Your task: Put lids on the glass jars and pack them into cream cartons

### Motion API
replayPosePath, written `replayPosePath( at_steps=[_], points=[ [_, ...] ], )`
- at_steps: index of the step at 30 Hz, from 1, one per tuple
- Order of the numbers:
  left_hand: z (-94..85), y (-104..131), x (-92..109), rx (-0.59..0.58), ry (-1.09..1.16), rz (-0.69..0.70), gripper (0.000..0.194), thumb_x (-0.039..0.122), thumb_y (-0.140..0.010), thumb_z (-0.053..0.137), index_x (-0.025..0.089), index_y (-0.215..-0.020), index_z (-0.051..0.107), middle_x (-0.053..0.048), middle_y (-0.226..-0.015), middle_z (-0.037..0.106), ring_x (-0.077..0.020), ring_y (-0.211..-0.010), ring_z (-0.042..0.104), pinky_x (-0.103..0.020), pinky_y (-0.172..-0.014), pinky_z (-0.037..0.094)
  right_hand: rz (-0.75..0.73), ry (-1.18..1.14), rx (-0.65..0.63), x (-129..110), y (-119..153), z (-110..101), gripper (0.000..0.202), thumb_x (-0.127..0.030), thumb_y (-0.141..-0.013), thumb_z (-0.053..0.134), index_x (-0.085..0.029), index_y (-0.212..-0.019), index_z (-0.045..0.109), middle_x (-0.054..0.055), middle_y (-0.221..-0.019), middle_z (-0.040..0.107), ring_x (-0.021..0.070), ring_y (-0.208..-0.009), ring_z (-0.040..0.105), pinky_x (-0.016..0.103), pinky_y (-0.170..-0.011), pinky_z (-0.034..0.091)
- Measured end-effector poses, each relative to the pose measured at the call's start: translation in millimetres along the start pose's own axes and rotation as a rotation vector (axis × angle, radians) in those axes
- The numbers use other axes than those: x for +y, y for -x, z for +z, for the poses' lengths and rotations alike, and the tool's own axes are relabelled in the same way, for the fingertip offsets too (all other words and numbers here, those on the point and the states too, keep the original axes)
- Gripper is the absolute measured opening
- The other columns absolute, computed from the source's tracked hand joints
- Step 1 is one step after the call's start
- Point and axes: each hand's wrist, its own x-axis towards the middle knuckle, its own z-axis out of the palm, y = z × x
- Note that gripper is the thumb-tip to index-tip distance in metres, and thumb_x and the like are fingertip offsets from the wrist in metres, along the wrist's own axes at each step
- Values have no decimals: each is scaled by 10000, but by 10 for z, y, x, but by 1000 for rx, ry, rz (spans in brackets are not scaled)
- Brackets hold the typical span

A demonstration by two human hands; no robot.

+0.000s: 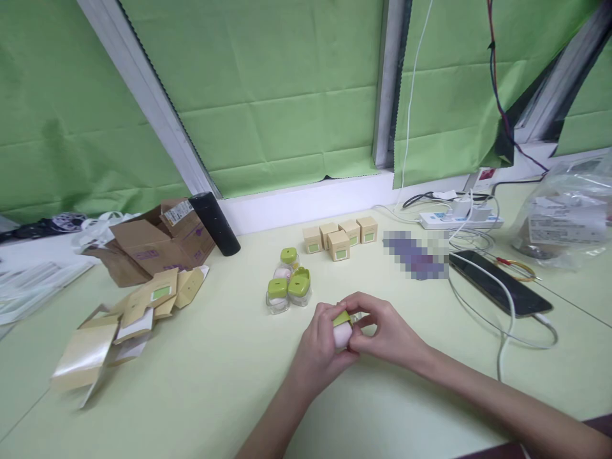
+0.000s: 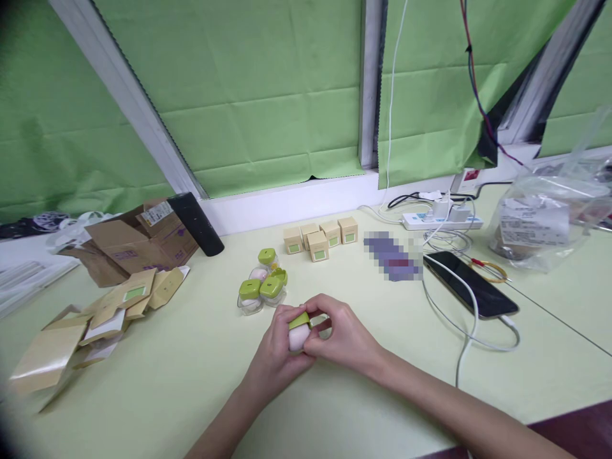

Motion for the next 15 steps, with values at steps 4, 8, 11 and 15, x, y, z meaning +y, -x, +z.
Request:
replayPosePath(
  at_steps=[4, 8, 11, 15],
  points=[
    [-30, -6, 6, -58, 69, -67, 521, 85, -747, 558, 227, -1191, 325, -67, -1018, 462, -214, -945, 529, -380, -783, 474, -7, 1, -12, -7, -17, -30, 375, -20, -599, 503, -209, -908, 598, 10, -901, 611, 163, -832, 594, 245, -654, 530],
    [-81, -30, 66, -62, 257, -219, 415, 150, -796, 535, 226, -1163, 356, -69, -1065, 460, -202, -1009, 526, -385, -867, 450, -65, -40, -79, 19, -19, -93, 394, -44, -657, 527, -226, -1001, 586, 23, -976, 605, 171, -887, 599, 271, -706, 549],
    [-99, -42, 105, -18, 478, -365, 429, 221, -789, 574, 237, -1152, 346, -70, -1123, 459, -200, -1052, 518, -373, -902, 439, -137, -75, -114, 36, -11, -135, 476, -62, -699, 524, -243, -1139, 529, 45, -1068, 562, 175, -954, 585, 313, -790, 541],
    [-94, -39, 87, -1, 831, -433, 558, 367, -776, 584, 258, -1206, 246, -76, -1146, 453, -170, -904, 575, -383, -846, 470, -250, 7, -149, 27, -6, -158, 691, -51, -684, 560, -282, -1307, 374, 67, -1212, 455, 186, -1050, 526, 352, -896, 484]
  ],
)
